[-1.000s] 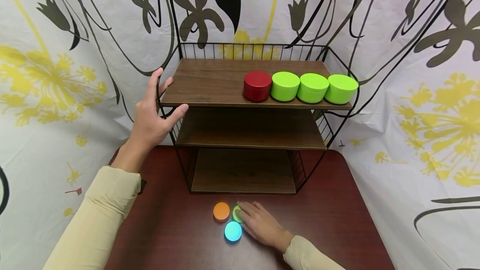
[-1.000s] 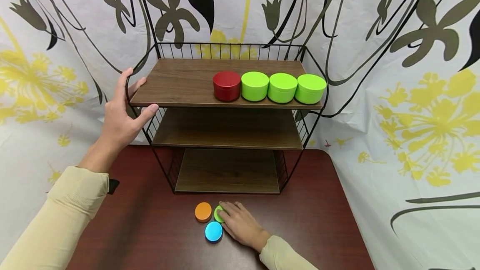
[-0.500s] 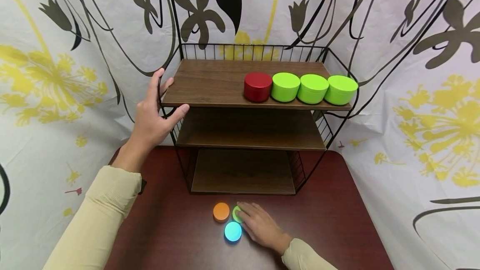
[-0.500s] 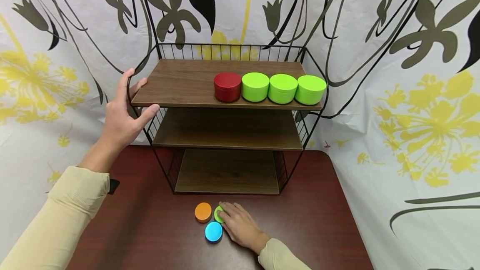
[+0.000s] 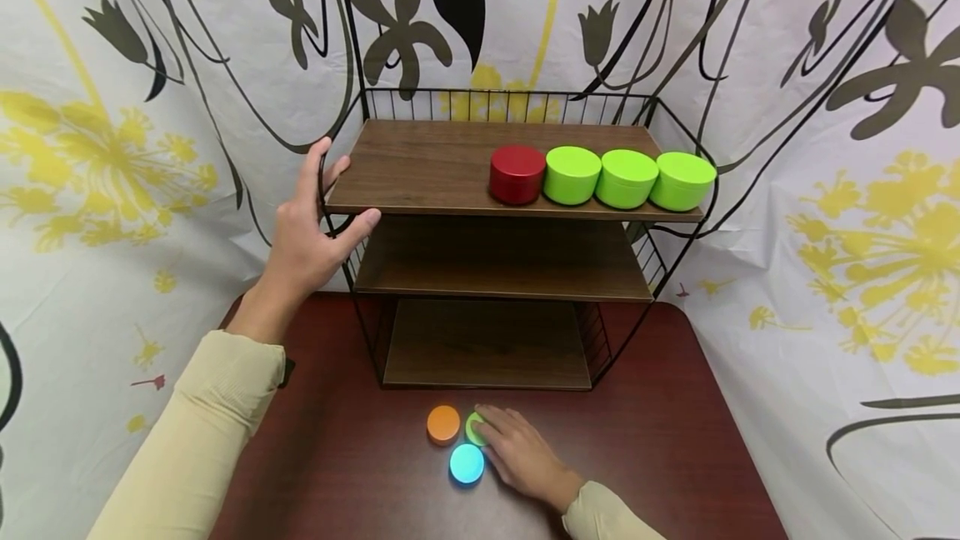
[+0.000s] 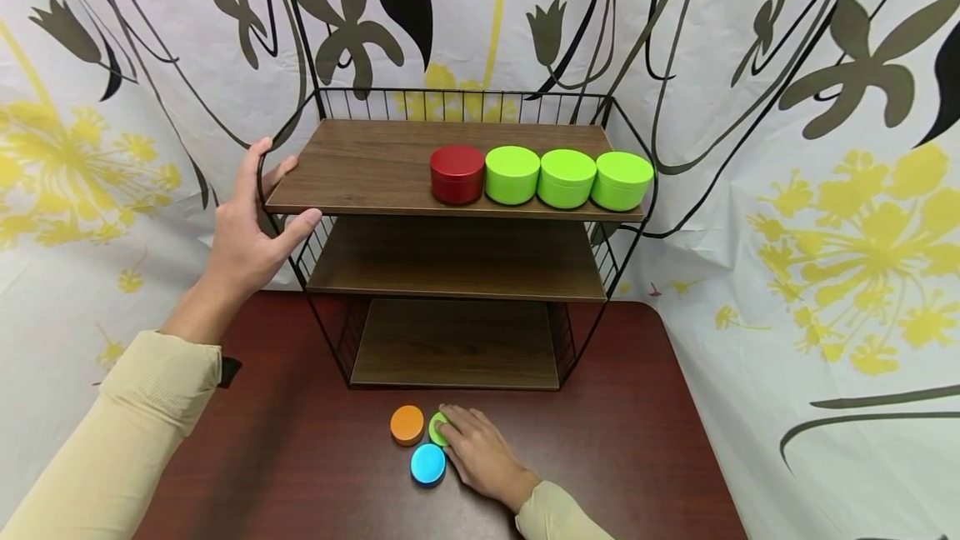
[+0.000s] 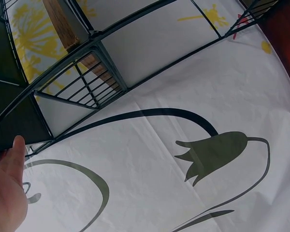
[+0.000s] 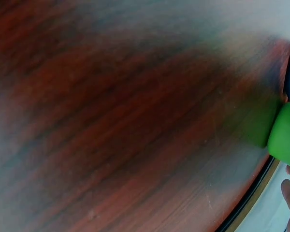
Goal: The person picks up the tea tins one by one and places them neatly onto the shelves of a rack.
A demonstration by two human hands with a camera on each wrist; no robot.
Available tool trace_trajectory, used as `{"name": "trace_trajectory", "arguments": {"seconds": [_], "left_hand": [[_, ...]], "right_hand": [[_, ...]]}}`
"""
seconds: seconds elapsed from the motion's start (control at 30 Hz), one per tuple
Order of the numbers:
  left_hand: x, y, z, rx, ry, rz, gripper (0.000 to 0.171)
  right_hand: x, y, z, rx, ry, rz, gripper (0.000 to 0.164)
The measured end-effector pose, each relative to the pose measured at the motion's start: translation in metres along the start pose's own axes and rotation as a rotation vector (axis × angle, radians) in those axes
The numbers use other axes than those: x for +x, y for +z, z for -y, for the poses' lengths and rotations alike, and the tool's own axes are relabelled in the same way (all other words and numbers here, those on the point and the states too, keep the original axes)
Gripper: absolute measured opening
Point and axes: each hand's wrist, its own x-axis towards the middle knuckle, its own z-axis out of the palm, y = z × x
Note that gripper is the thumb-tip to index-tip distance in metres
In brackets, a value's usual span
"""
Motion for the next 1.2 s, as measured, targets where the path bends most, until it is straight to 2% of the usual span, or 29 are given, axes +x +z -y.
{"name": "trace_trajectory", "arguments": {"seconds": [0.37, 0.7, 0.97, 1.2], "left_hand": [[0.0007, -0.0001, -0.0004, -0.003, 0.009, -0.004, 0.083], [0.0002, 0.0003, 0.0005, 0.005, 0.011, -0.008, 0.083], [-0.0003, 0.0006, 0.0022, 0.008, 0.013, -0.007, 0.084], [0.0003, 0.0006, 0.0018, 0.005, 0.014, -0.014, 0.084]], "right_hand": [[0.0032, -0.0029, 0.0015, 0.027, 0.012, 0.0, 0.036], [0.0061, -0.0042, 0.0001, 0.055, -0.028, -0.021, 0.035], [0.0073, -0.0069, 0.0022, 0.073, -0.005, 0.016, 0.039], [0.0082, -0.0082, 0.002, 0.064, -0.023, 0.02, 0.041]]}}
